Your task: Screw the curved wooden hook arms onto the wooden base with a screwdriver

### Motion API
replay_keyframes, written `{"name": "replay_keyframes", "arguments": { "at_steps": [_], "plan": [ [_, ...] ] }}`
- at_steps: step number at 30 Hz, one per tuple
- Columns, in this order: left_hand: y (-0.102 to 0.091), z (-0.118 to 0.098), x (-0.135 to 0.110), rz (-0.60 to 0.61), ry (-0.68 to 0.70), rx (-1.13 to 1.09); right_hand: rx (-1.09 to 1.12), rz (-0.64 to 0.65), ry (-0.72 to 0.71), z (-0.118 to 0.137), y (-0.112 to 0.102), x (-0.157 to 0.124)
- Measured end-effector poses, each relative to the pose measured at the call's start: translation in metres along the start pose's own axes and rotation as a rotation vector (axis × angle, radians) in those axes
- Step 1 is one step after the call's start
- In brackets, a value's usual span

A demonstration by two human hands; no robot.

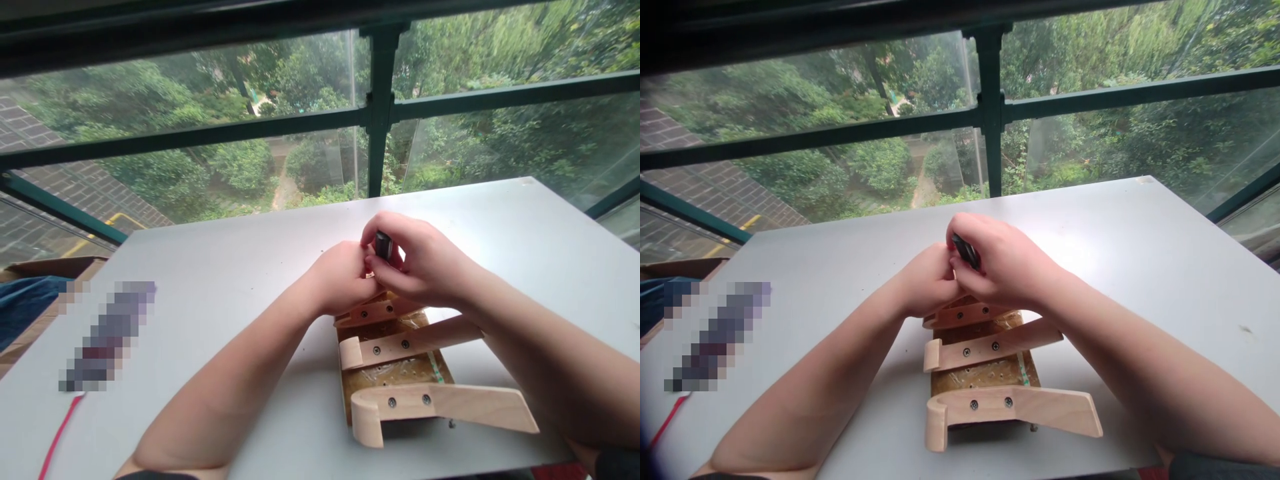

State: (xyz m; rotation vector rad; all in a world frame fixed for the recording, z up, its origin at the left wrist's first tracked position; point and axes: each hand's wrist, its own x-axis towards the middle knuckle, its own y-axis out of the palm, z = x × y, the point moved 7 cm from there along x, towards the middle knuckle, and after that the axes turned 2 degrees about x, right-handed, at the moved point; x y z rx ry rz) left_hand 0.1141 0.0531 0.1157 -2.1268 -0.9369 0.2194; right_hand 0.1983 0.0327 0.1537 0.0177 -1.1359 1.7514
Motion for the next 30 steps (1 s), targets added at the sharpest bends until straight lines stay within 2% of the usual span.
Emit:
{"name": "replay_keyframes", "arguments": {
  "at_steps": [11,30],
  "plan": [
    [0.000,-0.001,0.001,0.004,-0.018,-0.005,-0.075,0.045,0.074,0.000,-0.005,0.000],
    [0.002,0.000,0.001,0.045,-0.039,0.049,-0.172,0.116,0.088,0.003,-0.013,-0.002]
  ]
}}
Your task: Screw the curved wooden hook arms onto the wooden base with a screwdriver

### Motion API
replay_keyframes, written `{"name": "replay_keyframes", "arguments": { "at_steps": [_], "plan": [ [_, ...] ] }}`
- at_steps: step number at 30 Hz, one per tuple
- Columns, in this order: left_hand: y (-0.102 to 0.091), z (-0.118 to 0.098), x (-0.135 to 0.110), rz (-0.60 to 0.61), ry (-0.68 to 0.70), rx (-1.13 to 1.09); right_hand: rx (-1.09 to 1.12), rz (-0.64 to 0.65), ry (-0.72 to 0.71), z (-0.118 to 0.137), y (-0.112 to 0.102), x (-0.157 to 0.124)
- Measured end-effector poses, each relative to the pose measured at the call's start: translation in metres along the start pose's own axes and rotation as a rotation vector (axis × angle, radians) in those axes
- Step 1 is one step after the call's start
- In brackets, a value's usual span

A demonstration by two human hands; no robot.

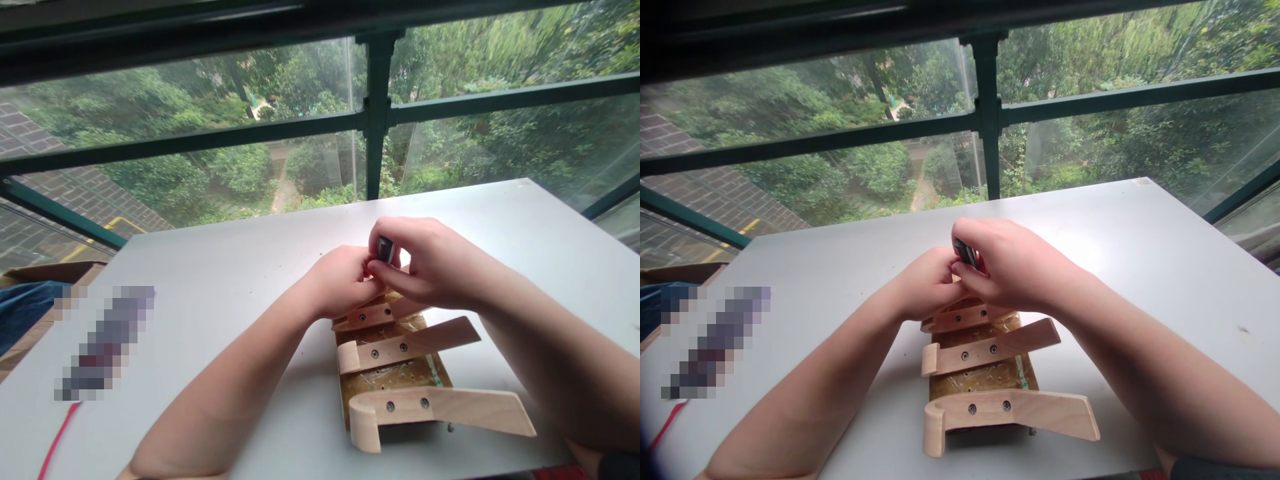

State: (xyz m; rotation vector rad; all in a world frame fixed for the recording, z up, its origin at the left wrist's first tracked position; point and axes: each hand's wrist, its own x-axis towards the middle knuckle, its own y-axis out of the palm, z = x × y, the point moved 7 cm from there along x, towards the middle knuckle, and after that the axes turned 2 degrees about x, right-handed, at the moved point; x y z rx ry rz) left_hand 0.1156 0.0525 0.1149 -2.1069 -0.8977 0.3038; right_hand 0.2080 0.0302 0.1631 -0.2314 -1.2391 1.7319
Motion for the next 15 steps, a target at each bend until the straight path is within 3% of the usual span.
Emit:
{"name": "replay_keyframes", "arguments": {
  "at_steps": [15],
  "plan": [
    [-0.0026,0.0011,0.0013,-0.085,0.031,-0.067,-0.001,0.063,0.070,-0.0012,0.0008,-0.0001]
  ]
}}
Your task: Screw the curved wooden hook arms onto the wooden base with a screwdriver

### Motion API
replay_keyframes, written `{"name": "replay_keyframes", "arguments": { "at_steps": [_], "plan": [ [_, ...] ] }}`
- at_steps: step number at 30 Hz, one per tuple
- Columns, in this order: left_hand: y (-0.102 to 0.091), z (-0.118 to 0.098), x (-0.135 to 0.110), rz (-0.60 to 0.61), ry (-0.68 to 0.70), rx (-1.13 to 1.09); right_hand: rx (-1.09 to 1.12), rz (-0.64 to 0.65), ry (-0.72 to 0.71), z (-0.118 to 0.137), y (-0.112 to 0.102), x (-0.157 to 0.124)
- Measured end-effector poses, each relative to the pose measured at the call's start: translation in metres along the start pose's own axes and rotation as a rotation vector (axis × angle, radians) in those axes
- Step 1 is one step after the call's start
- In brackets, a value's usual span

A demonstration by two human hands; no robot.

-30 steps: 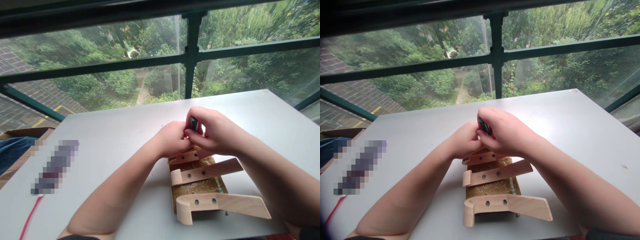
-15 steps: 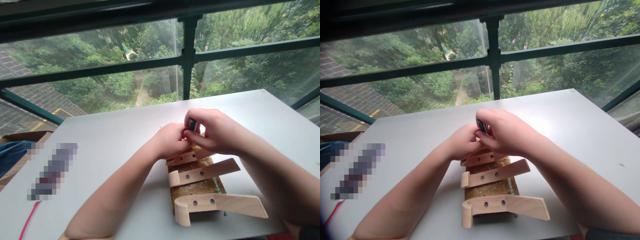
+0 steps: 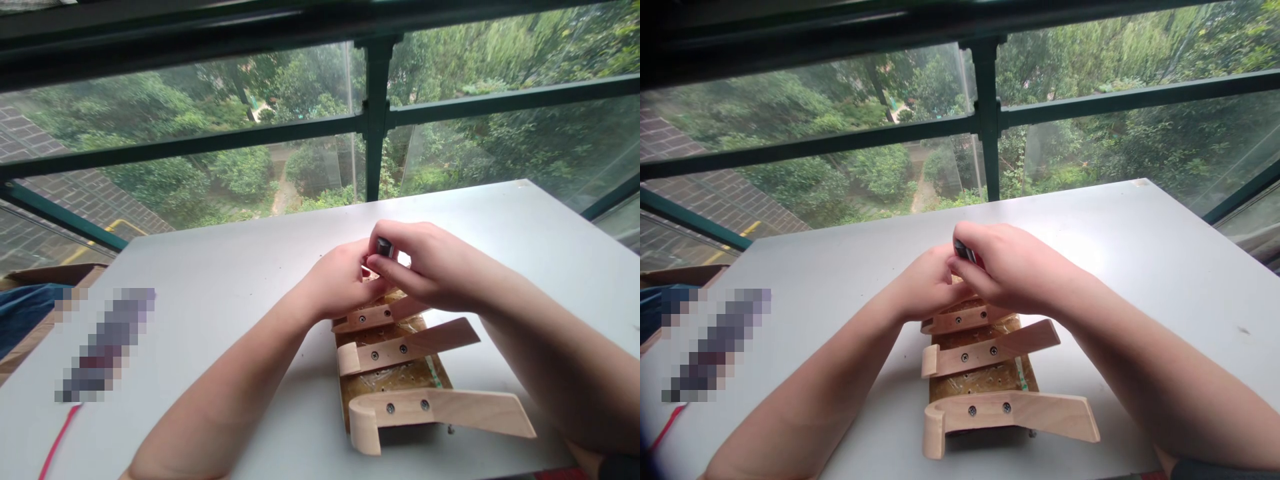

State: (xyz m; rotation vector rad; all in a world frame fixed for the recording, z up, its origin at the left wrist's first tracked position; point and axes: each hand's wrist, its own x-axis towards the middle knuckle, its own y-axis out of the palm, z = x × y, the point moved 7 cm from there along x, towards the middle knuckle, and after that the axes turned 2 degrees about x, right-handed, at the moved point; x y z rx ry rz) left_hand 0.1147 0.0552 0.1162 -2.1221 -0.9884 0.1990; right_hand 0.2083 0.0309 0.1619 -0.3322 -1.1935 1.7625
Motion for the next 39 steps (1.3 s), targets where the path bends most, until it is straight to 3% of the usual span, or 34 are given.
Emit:
{"name": "replay_keyframes", "arguments": {
  "at_steps": [6,16,22,30,39],
  "plan": [
    [-0.003,-0.005,0.000,-0.033,0.017,-0.037,-0.033,-0.006,0.038,-0.003,0.000,-0.001],
    [-0.003,-0.007,-0.001,0.011,-0.004,-0.043,-0.135,-0.007,0.011,-0.001,-0.008,-0.005],
    [-0.002,-0.008,-0.002,0.014,0.001,-0.080,-0.167,-0.071,0.002,0.000,-0.014,-0.005],
    [-0.002,-0.001,-0.004,0.042,-0.075,0.029,-0.059,-0.198,-0.193,0.008,-0.021,-0.003],
    [-0.005,-0.004,-0.002,0.060,-0.065,0.040,0.033,-0.233,-0.239,0.014,-0.019,-0.004]
  ]
}}
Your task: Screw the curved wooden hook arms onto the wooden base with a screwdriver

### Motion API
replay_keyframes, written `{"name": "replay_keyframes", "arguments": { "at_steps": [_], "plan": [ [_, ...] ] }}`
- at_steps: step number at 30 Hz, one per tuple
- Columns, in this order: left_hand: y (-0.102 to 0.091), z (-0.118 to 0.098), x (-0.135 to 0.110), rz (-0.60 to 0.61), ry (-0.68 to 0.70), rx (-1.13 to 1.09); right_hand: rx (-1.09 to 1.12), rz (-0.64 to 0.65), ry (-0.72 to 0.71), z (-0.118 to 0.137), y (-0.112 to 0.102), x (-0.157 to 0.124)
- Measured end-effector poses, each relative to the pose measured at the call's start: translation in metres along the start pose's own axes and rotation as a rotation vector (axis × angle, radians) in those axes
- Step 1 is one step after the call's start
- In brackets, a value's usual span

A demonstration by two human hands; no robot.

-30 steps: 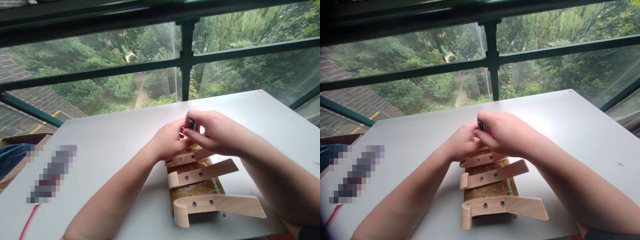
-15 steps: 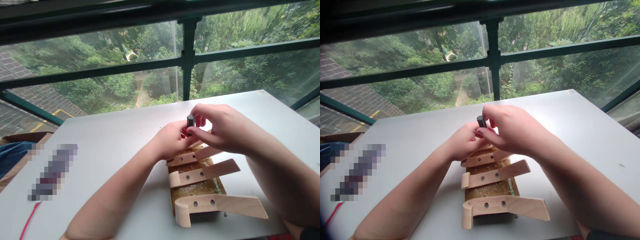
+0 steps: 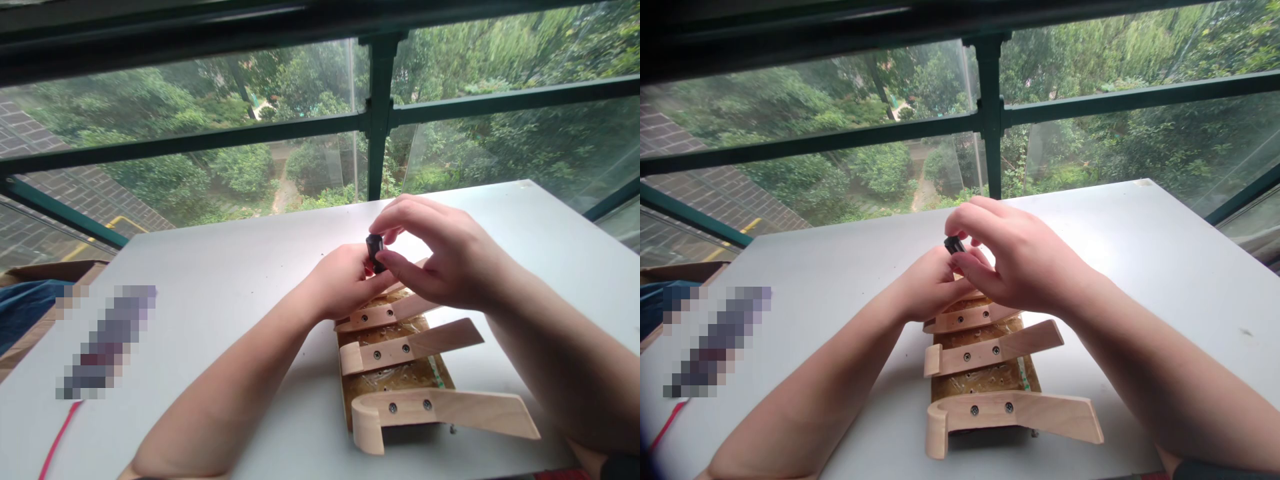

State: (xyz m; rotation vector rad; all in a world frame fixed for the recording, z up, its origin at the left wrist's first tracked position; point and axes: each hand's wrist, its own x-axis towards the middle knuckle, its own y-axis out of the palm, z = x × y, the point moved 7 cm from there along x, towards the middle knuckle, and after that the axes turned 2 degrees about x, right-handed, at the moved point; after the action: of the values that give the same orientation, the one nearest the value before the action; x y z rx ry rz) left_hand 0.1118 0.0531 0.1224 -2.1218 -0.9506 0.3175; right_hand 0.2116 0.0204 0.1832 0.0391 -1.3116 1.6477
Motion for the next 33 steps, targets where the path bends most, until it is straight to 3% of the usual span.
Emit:
{"name": "replay_keyframes", "arguments": {
  "at_steps": [21,33],
  "plan": [
    [0.000,-0.001,-0.001,-0.097,0.017,0.026,0.004,-0.047,0.024,-0.001,0.003,-0.001],
    [-0.001,-0.002,0.000,0.006,0.015,0.054,-0.039,-0.009,0.006,0.000,0.015,-0.002]
  ]
}}
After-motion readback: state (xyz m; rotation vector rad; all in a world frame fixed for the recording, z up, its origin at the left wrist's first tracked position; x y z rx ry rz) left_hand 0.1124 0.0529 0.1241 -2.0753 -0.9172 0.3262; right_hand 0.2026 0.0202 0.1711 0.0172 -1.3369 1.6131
